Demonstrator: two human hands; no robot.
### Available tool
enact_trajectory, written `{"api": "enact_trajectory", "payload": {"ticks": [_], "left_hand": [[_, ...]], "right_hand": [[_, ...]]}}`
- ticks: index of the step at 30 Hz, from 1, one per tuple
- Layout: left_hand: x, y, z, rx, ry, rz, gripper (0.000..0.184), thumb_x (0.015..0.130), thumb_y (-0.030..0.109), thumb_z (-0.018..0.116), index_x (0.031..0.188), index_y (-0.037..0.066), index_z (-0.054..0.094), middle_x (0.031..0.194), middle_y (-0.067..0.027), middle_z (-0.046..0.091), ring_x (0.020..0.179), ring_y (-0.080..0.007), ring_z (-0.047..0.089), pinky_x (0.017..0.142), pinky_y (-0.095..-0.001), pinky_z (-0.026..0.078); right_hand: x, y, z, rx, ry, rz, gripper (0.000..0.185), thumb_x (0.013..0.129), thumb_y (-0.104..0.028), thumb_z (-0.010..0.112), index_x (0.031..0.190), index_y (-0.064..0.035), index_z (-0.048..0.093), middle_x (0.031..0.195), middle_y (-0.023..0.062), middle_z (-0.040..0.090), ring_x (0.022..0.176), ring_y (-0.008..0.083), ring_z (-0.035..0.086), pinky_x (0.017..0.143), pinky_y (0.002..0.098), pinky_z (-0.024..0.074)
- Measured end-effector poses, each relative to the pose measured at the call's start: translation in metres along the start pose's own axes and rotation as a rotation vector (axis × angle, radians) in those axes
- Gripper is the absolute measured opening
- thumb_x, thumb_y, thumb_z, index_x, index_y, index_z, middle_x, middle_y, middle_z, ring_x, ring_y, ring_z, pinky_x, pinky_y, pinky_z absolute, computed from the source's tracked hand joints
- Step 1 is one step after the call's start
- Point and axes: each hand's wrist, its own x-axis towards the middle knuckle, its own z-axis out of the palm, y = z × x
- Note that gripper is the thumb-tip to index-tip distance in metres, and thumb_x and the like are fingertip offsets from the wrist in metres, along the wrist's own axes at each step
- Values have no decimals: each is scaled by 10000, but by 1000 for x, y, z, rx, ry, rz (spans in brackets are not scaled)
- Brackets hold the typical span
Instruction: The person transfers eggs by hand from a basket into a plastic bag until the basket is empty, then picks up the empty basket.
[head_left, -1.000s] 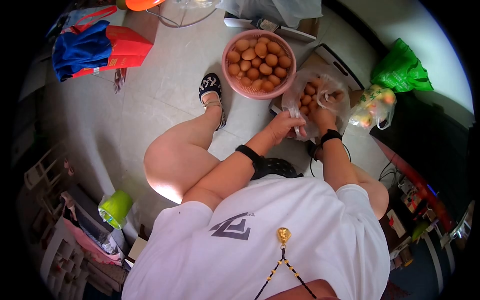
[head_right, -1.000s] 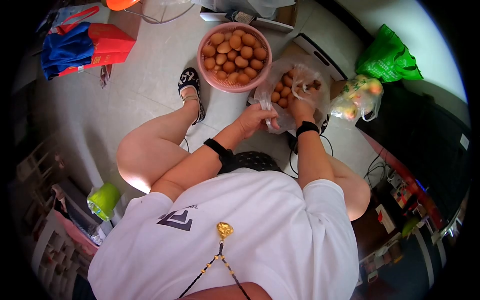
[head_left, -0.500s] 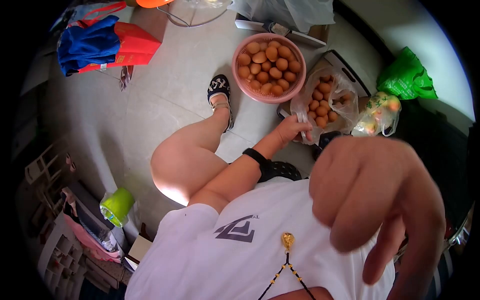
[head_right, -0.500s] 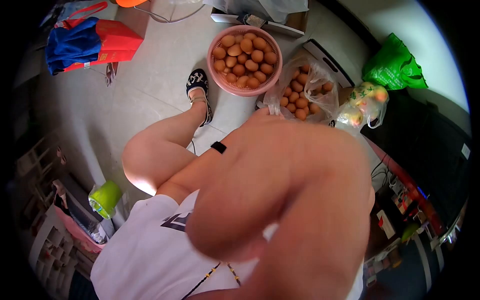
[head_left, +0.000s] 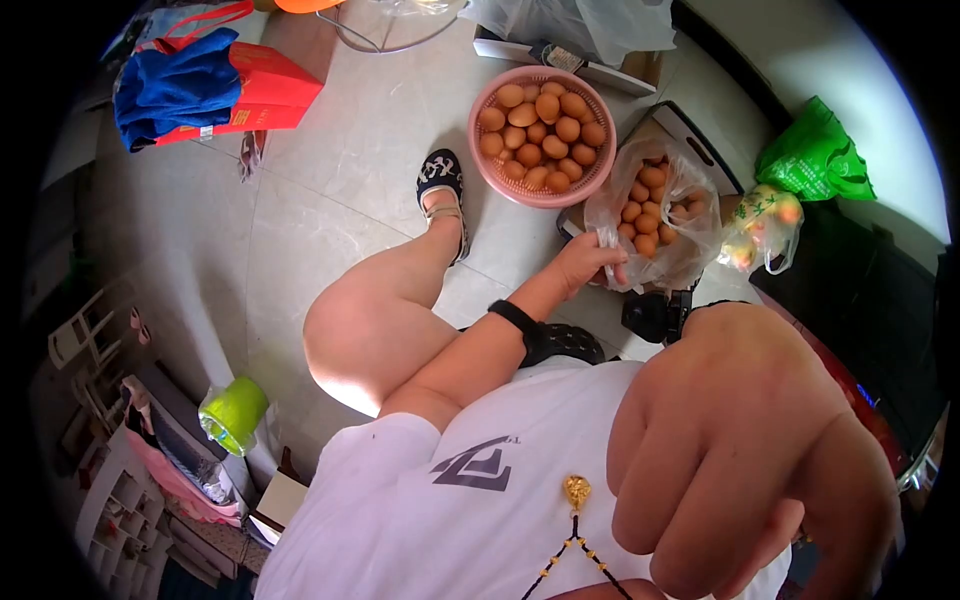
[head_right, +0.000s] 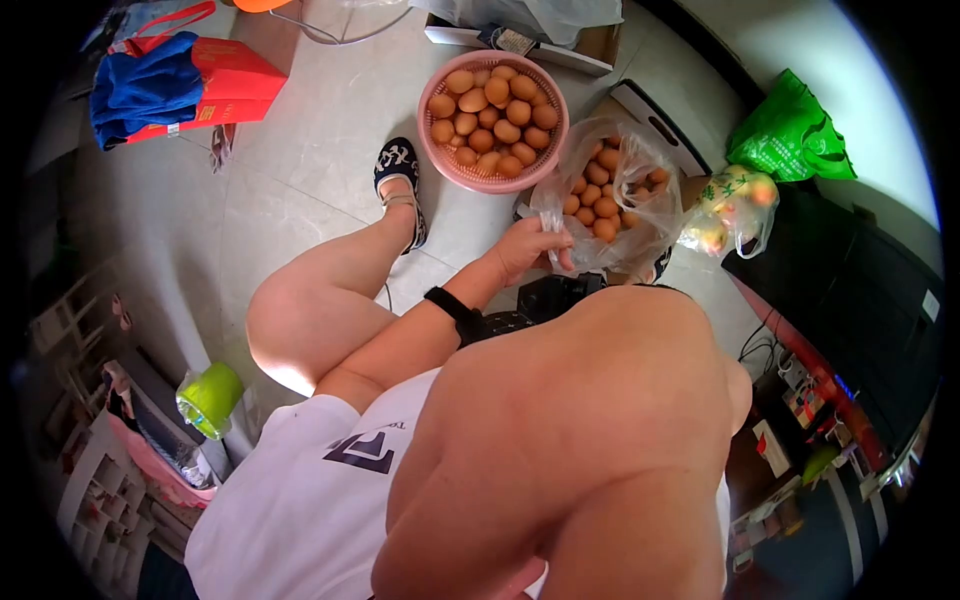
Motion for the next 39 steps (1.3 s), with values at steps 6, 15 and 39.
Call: {"api": "enact_trajectory", "payload": {"ticks": [6, 15, 39], "left_hand": [[5, -11, 1, -56, 36, 115, 188, 852, 242, 633, 935, 75, 612, 777, -73, 671, 744, -177, 650, 656, -306, 499], [0, 2, -4, 10, -9, -17, 251, 875, 255, 621, 1022, 52, 608, 805, -72, 657, 783, -204, 664, 746, -342, 525], [1, 5, -13, 5, 40, -22, 264, 867, 218, 624, 1080, 61, 609, 817, -52, 656, 785, -188, 657, 755, -345, 525]], "right_hand": [[-15, 29, -36, -19, 196, 123, 139, 921, -114, 620, 1058, -91, 624, 961, 111, 601, 757, 201, 597, 627, 331, 498], [-172, 209, -186, -1737, 460, 907, 358, 765, -102, 640, 1115, -176, 623, 1141, 92, 581, 1057, 324, 565, 885, 389, 485], [-198, 235, -233, -1736, 235, 910, 441, 712, -74, 687, 1138, -134, 587, 1170, 130, 559, 1117, 343, 546, 942, 408, 480]]}}
